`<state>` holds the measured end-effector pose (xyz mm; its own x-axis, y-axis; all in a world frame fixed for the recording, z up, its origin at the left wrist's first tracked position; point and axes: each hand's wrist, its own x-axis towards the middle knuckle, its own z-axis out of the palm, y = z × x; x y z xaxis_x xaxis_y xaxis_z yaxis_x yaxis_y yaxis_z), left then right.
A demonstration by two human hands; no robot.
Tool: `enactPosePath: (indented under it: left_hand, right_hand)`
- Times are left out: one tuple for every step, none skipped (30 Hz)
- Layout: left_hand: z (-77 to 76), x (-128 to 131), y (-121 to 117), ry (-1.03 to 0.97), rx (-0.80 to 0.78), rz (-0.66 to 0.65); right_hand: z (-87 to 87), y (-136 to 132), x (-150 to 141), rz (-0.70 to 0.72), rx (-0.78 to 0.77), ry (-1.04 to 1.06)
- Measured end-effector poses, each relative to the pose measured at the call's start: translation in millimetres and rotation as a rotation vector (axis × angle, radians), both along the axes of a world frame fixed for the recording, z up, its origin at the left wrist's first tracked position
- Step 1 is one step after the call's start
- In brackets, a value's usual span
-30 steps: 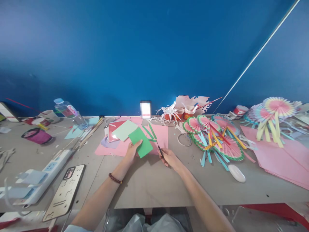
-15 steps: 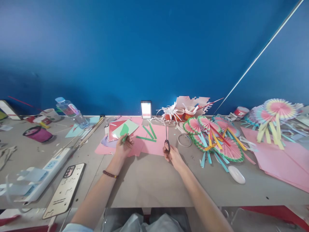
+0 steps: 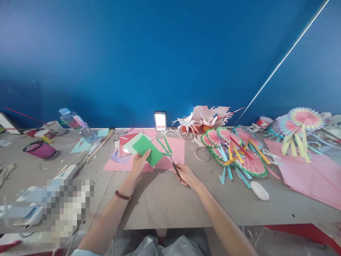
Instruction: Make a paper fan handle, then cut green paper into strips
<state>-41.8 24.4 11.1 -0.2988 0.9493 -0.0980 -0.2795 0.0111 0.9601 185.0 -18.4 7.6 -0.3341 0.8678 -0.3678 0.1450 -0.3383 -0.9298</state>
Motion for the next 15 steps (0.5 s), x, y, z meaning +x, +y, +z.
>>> enactPosePath:
  left_hand:
    - [0.0, 0.4, -0.6, 0.004, 0.001, -0.004]
    - [-0.1, 0.8, -1.4, 0.008, 0.007, -0.012]
    - [-0.2, 1.2, -2.3, 0.01, 0.014, -0.022]
    - [-0.3, 1.7, -3.3, 0.01, 0.022, -0.035]
    - [-0.3, 2.1, -4.2, 0.009, 0.028, -0.047]
    - [-0.4, 2.6, -5.0, 0.006, 0.03, -0.056]
    - [-0.5, 3.0, -5.7, 0.002, 0.029, -0.061]
    - [-0.5, 3.2, -6.1, -0.002, 0.024, -0.063]
    - [-0.5, 3.4, -6.2, -0.008, 0.021, -0.065]
    - [-0.7, 3.5, -6.1, -0.014, 0.021, -0.066]
    - [-1.0, 3.4, -5.8, -0.019, 0.023, -0.064]
    - [-1.6, 3.2, -5.2, -0.022, 0.024, -0.058]
    - [-2.5, 2.9, -4.4, -0.02, 0.025, -0.047]
    - [-3.5, 2.4, -3.4, -0.016, 0.025, -0.028]
    - [-4.8, 1.9, -2.3, -0.011, 0.025, -0.005]
  right_hand:
    - [0.8, -0.2, -0.2, 0.012, -0.001, -0.01]
    - [1.7, -0.5, -0.4, 0.022, -0.003, -0.02]
    - [2.9, -0.9, -0.6, 0.03, -0.006, -0.032]
    - [4.2, -1.5, -0.8, 0.038, -0.009, -0.045]
    - [5.6, -2.1, -1.0, 0.049, -0.01, -0.057]
    - [6.8, -2.7, -1.1, 0.061, -0.008, -0.068]
    - [7.7, -3.2, -1.2, 0.073, -0.003, -0.074]
    - [8.3, -3.5, -1.3, 0.082, 0.004, -0.076]
    - [8.4, -3.7, -1.4, 0.09, 0.01, -0.074]
    - [8.0, -3.6, -1.4, 0.092, 0.01, -0.072]
    - [7.3, -3.3, -1.4, 0.087, 0.005, -0.069]
    - [6.4, -2.8, -1.5, 0.078, -0.003, -0.067]
    - [5.3, -2.2, -1.5, 0.066, -0.009, -0.064]
    - [4.2, -1.6, -1.5, 0.048, -0.012, -0.062]
    - [3.2, -0.8, -1.5, 0.025, -0.007, -0.059]
